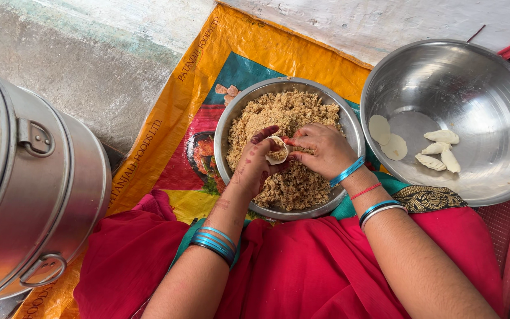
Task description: The person sits on the floor and prepares dumplings by hand. They take a flat dough wrapper, place a portion of grain-based filling in the center, and fold the wrapper to enclose the filling, placing the finished dumpling into a metal bowl.
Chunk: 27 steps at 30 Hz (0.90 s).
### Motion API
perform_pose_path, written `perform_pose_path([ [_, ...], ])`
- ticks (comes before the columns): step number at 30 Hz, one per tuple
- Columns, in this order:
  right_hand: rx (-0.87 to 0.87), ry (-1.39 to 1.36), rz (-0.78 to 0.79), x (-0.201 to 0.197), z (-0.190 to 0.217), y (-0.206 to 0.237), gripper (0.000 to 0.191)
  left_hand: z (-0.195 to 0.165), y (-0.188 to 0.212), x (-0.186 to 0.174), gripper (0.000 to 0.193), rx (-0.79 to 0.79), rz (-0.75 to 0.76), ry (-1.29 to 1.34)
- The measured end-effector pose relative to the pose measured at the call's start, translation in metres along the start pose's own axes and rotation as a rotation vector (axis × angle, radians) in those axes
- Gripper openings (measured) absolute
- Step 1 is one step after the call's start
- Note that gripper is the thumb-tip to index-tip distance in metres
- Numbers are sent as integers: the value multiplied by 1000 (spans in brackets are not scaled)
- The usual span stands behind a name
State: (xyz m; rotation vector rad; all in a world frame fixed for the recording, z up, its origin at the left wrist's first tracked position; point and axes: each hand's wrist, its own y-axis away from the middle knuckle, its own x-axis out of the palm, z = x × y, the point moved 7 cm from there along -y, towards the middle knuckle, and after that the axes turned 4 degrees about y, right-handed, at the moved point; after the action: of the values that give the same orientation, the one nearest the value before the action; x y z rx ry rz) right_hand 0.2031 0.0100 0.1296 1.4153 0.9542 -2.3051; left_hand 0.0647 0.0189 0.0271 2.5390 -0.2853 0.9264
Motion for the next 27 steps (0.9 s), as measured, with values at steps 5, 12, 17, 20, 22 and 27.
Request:
perform_pose_path([
  [5, 18, 23, -20, -2, -4, -1, 16, 1, 5, 7, 55, -67, 44, 167],
  [12, 122, -190, 113, 3, -10, -2, 21, -2, 6, 10, 54, -9, 104, -167],
  [17, 31, -74, 79, 1, -8, 1, 15, 3, 6, 12, 51, -79, 146, -133],
  [20, 27, -30, 54, 1, -10, 2, 18, 4, 6, 13, 50, -100, 173, 52],
  [22, 41, -18, 61, 3, -10, 1, 19, 2, 3, 9, 50, -91, 119, 129],
  [27, 33, 3, 33, -1, -3, -1, 24, 3, 4, 12, 54, -106, 152, 209],
])
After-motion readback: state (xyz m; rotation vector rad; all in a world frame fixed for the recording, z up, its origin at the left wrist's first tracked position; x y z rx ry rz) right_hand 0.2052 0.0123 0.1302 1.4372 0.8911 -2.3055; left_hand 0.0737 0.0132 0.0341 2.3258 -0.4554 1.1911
